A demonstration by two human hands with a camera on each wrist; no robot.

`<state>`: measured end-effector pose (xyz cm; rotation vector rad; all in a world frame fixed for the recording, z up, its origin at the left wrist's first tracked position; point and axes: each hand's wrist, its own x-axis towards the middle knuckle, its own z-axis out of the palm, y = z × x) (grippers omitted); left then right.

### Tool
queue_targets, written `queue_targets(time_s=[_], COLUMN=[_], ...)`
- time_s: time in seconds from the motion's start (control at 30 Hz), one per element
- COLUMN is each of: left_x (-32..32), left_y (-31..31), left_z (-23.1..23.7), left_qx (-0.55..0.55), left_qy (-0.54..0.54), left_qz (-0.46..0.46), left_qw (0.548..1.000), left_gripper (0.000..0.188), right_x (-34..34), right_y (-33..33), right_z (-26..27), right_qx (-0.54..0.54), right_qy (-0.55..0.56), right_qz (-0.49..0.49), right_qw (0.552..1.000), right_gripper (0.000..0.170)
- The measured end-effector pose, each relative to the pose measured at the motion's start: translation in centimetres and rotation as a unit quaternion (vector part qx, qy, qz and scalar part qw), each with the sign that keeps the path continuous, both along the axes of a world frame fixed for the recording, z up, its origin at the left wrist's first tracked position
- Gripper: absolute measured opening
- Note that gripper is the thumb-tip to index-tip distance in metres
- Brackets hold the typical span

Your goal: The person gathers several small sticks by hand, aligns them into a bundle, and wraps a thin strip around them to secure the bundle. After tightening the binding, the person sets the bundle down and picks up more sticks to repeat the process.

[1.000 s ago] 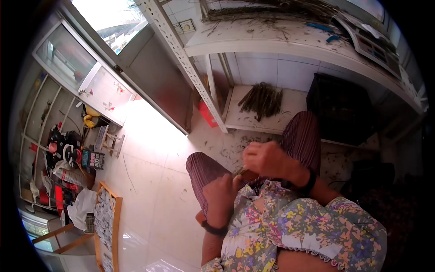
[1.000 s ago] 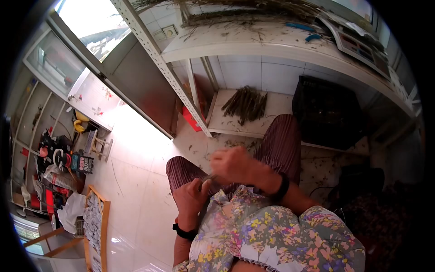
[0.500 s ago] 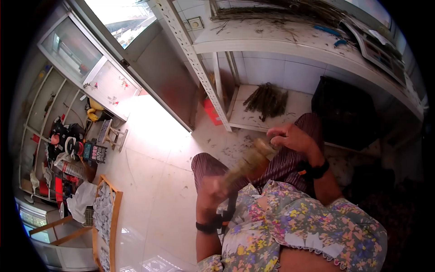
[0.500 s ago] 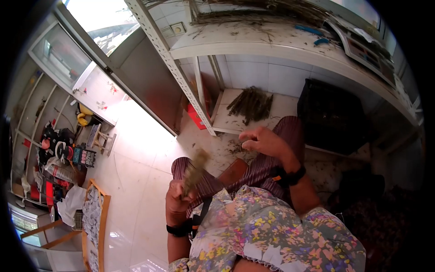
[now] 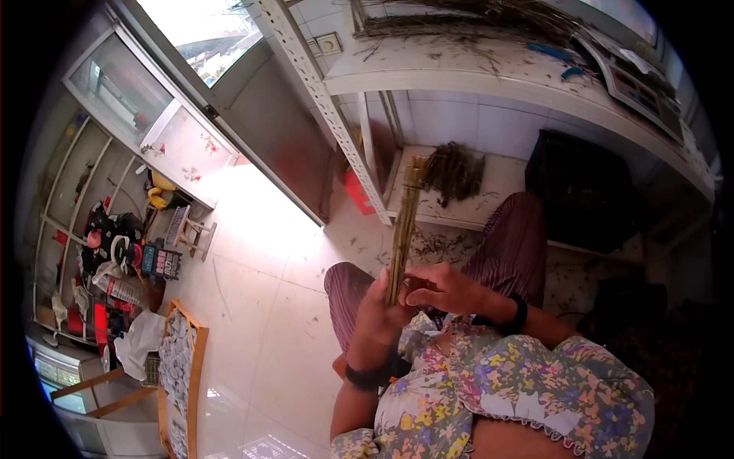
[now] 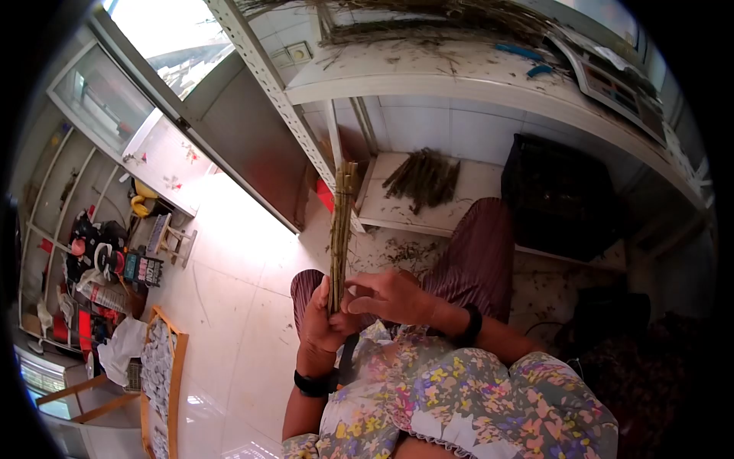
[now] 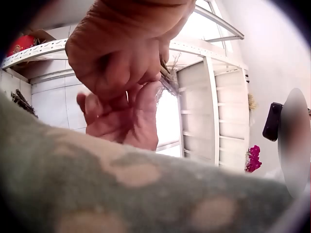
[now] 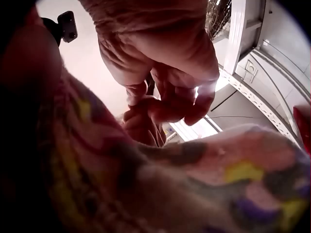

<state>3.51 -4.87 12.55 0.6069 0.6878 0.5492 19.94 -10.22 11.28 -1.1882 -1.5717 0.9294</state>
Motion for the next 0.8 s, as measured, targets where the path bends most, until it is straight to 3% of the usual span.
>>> queue_targets(time_s=[0.03,0.17,0.27,0.37,0.47,0.57,0.67,0.8], left_x=[0.0,-0.9,0.0,0.9,-0.3,0.0,0.6,-0.1], left_y=[-0.1,0.3,-0.3,-0.6,0.1,-0.3,-0.4,-1.8], left_z=[0.2,-1.6,-1.2,-0.5,-3.9,-4.0,-7.9,-1.2], left_qx=[0.003,-0.063,-0.090,-0.086,0.029,0.084,0.343,0.269], left_qy=[0.008,-0.053,0.021,0.100,0.114,0.188,0.207,0.096], left_qz=[0.017,0.021,0.051,0.051,-0.017,-0.017,0.033,-0.040], left_qw=[1.000,0.996,0.994,0.990,0.993,0.978,0.916,0.957], left_gripper=[0.056,0.049,0.047,0.046,0.046,0.043,0.039,0.030], right_x=[0.0,0.3,-0.4,-0.6,0.3,0.5,0.7,0.7], right_y=[0.0,0.1,0.6,0.0,0.2,0.7,0.7,0.8], right_z=[-0.8,-0.5,0.9,0.4,-2.2,-1.5,-1.9,-1.8], right_qx=[-0.046,0.161,0.330,0.120,-0.116,-0.158,-0.164,-0.150], right_qy=[-0.023,-0.096,-0.066,0.173,0.356,0.304,0.319,0.301], right_qz=[0.008,-0.055,-0.071,0.049,0.099,0.044,0.041,-0.003], right_qw=[0.999,0.981,0.939,0.976,0.922,0.939,0.933,0.942], right_gripper=[0.022,0.009,0.009,0.019,0.028,0.036,0.036,0.038])
